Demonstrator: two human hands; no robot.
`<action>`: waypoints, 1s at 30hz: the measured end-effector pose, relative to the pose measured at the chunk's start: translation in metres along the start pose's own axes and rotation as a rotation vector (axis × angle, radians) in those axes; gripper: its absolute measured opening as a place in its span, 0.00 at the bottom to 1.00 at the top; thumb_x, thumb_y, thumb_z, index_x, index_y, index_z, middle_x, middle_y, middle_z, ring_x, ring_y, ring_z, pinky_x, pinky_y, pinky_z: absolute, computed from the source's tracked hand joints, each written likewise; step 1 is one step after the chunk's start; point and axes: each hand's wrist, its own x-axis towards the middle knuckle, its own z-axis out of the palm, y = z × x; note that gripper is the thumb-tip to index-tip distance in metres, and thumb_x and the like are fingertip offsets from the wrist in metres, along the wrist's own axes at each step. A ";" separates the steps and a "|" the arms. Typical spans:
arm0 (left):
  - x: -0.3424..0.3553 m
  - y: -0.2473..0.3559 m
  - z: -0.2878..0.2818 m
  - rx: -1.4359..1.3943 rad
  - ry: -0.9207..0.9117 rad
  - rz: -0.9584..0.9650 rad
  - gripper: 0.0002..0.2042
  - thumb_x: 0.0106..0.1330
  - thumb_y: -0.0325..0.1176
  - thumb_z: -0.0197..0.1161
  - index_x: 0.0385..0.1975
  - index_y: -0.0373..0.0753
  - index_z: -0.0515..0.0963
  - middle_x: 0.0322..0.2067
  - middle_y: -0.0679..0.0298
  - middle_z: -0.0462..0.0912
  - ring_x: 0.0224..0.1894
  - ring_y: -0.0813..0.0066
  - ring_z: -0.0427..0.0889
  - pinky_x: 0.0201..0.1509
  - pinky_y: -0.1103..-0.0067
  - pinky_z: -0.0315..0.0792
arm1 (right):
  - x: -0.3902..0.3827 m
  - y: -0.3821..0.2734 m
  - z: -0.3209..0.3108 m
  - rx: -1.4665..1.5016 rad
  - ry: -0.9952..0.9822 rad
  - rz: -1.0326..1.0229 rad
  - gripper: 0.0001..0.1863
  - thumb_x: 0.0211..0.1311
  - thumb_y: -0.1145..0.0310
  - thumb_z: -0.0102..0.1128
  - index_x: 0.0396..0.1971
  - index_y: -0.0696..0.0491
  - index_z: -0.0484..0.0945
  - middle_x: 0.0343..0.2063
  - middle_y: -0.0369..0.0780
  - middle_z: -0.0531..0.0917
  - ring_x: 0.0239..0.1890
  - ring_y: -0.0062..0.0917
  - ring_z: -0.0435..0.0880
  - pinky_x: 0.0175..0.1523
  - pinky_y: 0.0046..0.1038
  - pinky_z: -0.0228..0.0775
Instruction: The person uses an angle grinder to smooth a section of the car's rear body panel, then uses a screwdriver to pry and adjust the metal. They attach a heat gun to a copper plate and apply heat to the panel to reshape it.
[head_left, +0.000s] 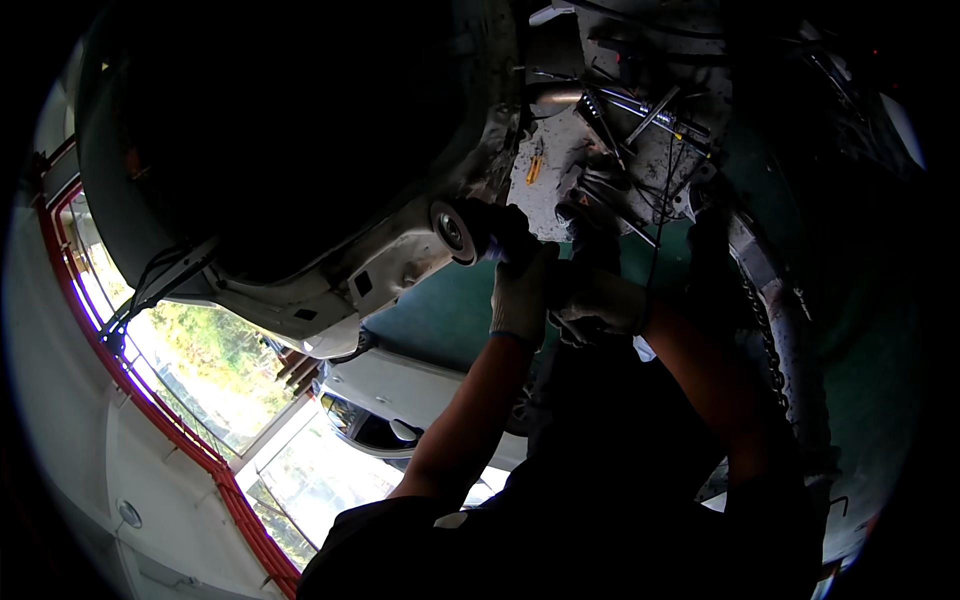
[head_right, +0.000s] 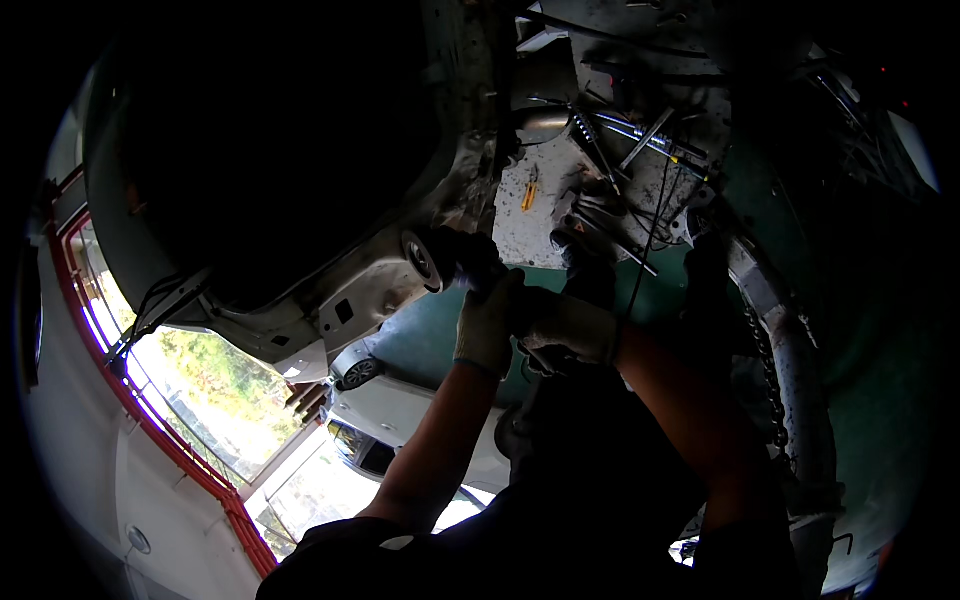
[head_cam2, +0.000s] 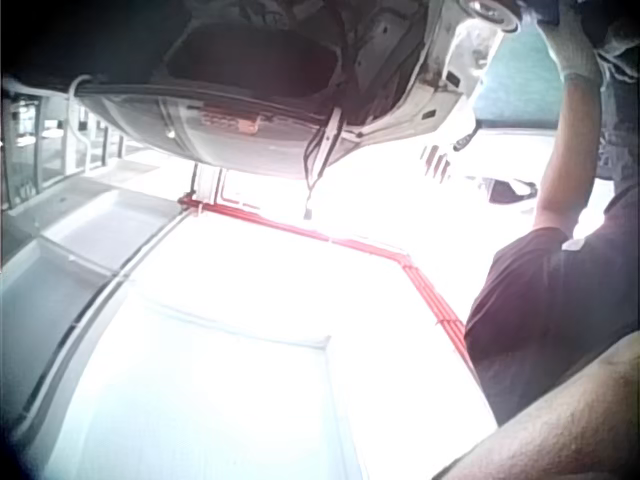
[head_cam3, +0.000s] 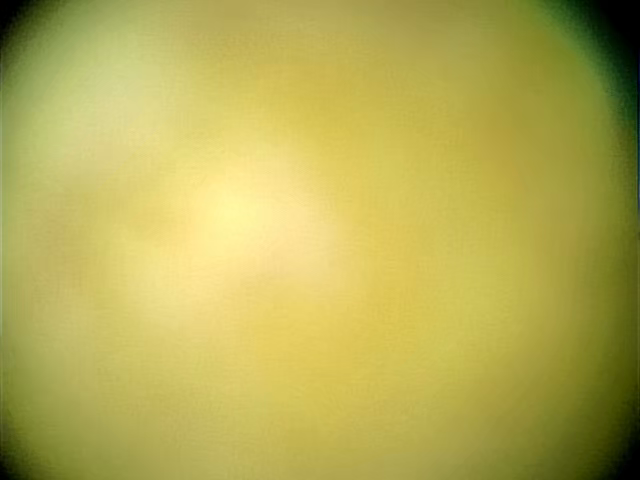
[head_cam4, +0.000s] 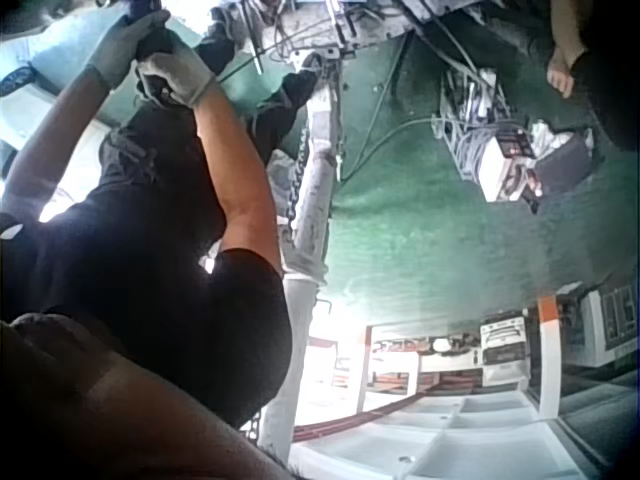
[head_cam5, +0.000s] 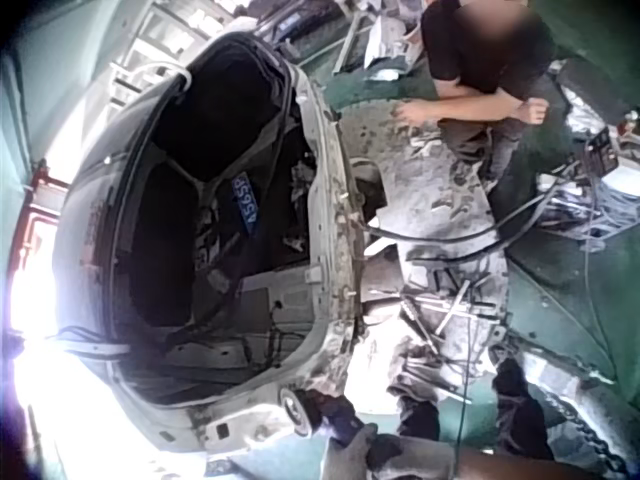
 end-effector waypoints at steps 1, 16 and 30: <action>0.000 0.000 -0.001 0.019 -0.010 -0.006 0.33 0.60 0.49 0.75 0.59 0.32 0.74 0.51 0.52 0.84 0.51 0.67 0.84 0.55 0.71 0.78 | 0.000 0.000 0.000 -0.001 0.002 0.004 0.26 0.58 0.67 0.64 0.56 0.59 0.73 0.39 0.40 0.84 0.40 0.25 0.84 0.47 0.28 0.78; 0.001 -0.016 -0.001 -0.001 0.026 0.014 0.23 0.64 0.45 0.73 0.49 0.33 0.79 0.42 0.62 0.84 0.43 0.75 0.82 0.47 0.76 0.76 | -0.003 0.003 0.002 0.002 -0.056 -0.005 0.27 0.58 0.66 0.65 0.56 0.58 0.72 0.38 0.41 0.84 0.36 0.26 0.85 0.43 0.28 0.79; 0.000 -0.013 -0.005 0.049 0.000 0.065 0.25 0.65 0.46 0.72 0.53 0.33 0.78 0.44 0.62 0.84 0.46 0.75 0.81 0.51 0.75 0.76 | 0.002 0.011 0.000 -0.048 -0.028 -0.006 0.29 0.60 0.69 0.65 0.61 0.57 0.71 0.40 0.40 0.84 0.41 0.26 0.85 0.49 0.28 0.78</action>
